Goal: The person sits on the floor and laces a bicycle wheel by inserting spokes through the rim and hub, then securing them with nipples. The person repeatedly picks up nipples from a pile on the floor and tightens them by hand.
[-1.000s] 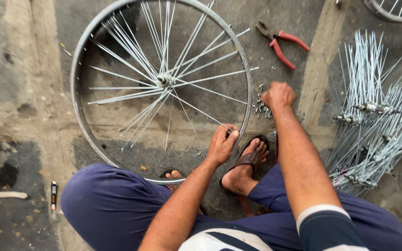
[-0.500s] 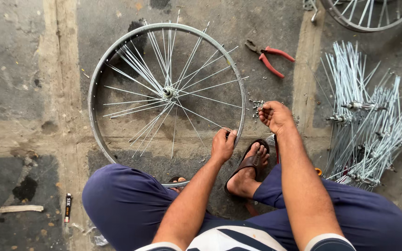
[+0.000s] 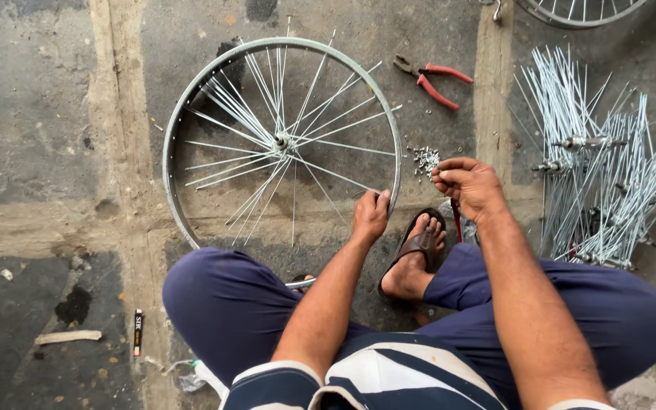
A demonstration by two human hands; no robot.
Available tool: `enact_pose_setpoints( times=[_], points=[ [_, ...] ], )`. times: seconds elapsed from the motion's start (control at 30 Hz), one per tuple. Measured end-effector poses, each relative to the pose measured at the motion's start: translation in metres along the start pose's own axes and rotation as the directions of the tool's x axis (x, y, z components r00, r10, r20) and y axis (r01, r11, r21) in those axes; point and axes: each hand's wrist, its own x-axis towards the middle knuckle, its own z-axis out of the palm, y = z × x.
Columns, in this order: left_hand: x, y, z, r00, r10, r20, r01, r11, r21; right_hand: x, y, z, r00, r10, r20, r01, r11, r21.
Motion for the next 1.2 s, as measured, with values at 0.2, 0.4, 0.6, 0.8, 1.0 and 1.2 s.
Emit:
enact_pose_setpoints(
  times=[0.2, 0.4, 0.6, 0.8, 1.0, 1.2],
  points=[
    [-0.003, 0.02, -0.016, 0.996, -0.029, 0.089, 0.057, 0.94, -0.335, 0.023, 0.096, 0.018, 0.995, 0.09, -0.034, -0.09, 0.996, 0.017],
    [-0.011, 0.048, -0.033, 0.998, 0.038, -0.041, -0.028, 0.974, 0.223, 0.044, 0.129, 0.044, 0.997, 0.075, -0.005, -0.074, 0.988, 0.134],
    [-0.017, 0.013, -0.063, 0.783, 0.274, -0.558, -0.024, 0.91, 0.413, 0.044, 0.094, 0.047, 0.998, 0.065, -0.021, -0.061, 0.988, 0.145],
    [-0.003, -0.03, -0.03, 0.922, -0.121, 0.368, 0.303, 0.817, -0.49, 0.056, 0.073, 0.041, 0.993, -0.11, -0.035, 0.115, 0.965, 0.235],
    [0.003, -0.017, 0.0, 0.99, -0.038, 0.133, 0.083, 0.931, -0.356, 0.03, 0.074, 0.025, 0.979, -0.096, -0.179, 0.081, 0.993, -0.09],
    [0.02, 0.006, 0.018, 0.993, -0.121, 0.006, 0.115, 0.926, -0.359, -0.006, 0.078, 0.012, 0.99, -0.126, 0.061, 0.137, 0.956, -0.259]
  ],
)
